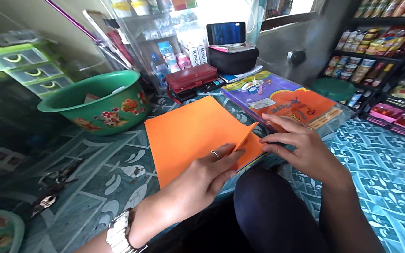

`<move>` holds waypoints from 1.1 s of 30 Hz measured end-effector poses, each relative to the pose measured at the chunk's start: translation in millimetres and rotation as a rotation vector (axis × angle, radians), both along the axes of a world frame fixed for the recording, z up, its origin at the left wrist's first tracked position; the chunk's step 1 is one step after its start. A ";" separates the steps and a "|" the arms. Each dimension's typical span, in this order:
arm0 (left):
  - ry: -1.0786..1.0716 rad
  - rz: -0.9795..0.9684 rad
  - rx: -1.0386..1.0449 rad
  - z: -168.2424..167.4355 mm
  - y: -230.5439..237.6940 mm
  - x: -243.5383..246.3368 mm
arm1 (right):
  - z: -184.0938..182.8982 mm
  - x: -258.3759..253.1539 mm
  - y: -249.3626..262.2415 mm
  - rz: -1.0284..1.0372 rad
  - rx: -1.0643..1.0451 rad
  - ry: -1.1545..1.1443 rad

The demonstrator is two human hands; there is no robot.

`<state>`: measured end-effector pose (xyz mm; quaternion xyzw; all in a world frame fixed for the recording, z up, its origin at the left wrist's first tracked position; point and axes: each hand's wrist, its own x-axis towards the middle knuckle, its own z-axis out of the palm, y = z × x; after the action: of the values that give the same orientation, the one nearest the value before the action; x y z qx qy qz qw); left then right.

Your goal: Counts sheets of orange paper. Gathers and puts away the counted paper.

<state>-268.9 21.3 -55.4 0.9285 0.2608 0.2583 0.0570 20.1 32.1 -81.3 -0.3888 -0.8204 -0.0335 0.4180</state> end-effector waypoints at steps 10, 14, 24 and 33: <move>0.000 -0.004 -0.031 4.1 -1.6 -0.2 | 1.0 -10.0 0.5 0.052 0.066 -0.020; -0.014 -0.018 -0.028 2.6 -0.5 -0.6 | -2.3 -9.6 6.2 0.068 0.157 -0.027; -0.027 0.000 -0.016 -1.4 0.0 0.4 | -0.6 -17.5 11.4 -0.018 0.331 0.045; -0.018 -0.007 -0.022 1.2 -0.6 0.0 | -1.7 -12.2 11.0 -0.112 0.274 0.074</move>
<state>-269.0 20.7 -54.1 0.9262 0.2600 0.2638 0.0705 7.9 43.0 -83.0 -0.3741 -0.7692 -0.1540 0.4947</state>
